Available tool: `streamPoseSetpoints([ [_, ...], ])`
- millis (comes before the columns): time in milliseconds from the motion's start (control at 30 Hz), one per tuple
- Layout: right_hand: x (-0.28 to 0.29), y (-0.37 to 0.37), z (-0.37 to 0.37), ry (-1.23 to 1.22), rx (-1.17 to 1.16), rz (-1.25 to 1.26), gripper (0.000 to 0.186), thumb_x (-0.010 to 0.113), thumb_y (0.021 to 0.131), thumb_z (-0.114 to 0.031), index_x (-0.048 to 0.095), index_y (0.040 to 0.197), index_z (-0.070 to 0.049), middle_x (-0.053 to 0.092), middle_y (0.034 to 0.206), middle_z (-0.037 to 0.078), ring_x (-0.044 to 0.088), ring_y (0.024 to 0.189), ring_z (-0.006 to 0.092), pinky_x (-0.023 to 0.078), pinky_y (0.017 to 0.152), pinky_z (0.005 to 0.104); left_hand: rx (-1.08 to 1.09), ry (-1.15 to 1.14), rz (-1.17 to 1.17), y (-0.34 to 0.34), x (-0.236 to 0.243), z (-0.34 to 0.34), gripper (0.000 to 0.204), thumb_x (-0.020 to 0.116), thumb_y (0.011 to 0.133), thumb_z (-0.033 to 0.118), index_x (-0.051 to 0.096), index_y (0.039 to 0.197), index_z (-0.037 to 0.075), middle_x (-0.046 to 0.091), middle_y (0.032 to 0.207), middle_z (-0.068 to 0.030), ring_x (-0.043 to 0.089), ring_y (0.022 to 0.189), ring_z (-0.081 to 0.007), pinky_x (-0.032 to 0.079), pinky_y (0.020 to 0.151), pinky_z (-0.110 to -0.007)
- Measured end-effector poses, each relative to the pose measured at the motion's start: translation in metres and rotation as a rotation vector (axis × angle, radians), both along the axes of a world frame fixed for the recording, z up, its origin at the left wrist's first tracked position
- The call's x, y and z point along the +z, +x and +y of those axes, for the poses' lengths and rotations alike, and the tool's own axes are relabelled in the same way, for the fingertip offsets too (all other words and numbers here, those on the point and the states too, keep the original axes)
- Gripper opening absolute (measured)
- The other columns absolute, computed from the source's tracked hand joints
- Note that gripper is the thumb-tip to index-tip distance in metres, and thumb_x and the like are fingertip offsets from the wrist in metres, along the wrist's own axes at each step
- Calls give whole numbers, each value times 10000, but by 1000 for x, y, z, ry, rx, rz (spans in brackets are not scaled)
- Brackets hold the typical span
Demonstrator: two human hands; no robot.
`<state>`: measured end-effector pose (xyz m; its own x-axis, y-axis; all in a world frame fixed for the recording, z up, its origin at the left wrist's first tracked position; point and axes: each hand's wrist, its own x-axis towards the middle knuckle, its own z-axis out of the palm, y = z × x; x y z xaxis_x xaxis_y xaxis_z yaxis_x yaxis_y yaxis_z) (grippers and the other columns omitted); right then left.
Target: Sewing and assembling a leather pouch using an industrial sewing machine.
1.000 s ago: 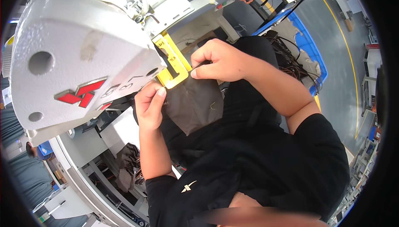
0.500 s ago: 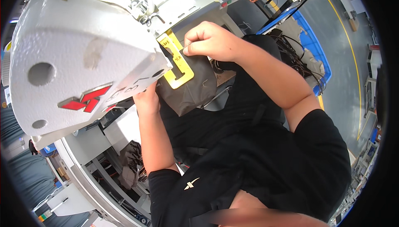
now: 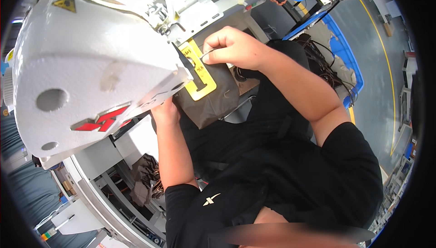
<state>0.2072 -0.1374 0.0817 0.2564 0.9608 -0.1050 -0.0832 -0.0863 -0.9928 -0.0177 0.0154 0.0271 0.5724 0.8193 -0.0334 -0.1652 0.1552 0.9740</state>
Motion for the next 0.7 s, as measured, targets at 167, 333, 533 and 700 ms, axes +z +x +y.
streamPoseSetpoints([
  [167, 2, -1, 1, 46, 50, 29, 136, 670, 923, -120, 663, 842, -11, 602, 743, -52, 502, 720, 30, 417, 664, 236, -4, -70, 67, -5, -15, 4, 462, 594, 887, -57, 514, 1339, -112, 643, 1264, -220, 684, 1104, -324, 565, 967, -420],
  [333, -3, -2, 1, 73, 41, 73, 157, 685, 922, -121, 634, 810, -24, 566, 721, -66, 461, 699, 31, 385, 638, 244, 113, -180, -36, 13, 11, -13, 485, 614, 887, -74, 514, 1362, -74, 618, 1302, -198, 663, 1125, -304, 575, 961, -421],
  [533, 1, -1, 2, 54, 21, -9, 190, 692, 893, -141, 642, 766, -9, 587, 691, -27, 491, 682, 48, 412, 639, 267, 28, -129, -13, 14, 16, -17, 369, 629, 984, 102, 540, 1325, -6, 620, 1249, -135, 617, 1117, -251, 541, 965, -398],
  [700, 5, 4, 1, 77, 56, 24, 177, 716, 886, -168, 698, 822, -4, 615, 701, -6, 520, 699, 52, 426, 643, 274, 20, -37, -13, 20, 28, -20, 372, 639, 998, 143, 544, 1330, 4, 633, 1223, -112, 630, 1097, -244, 541, 953, -387],
])
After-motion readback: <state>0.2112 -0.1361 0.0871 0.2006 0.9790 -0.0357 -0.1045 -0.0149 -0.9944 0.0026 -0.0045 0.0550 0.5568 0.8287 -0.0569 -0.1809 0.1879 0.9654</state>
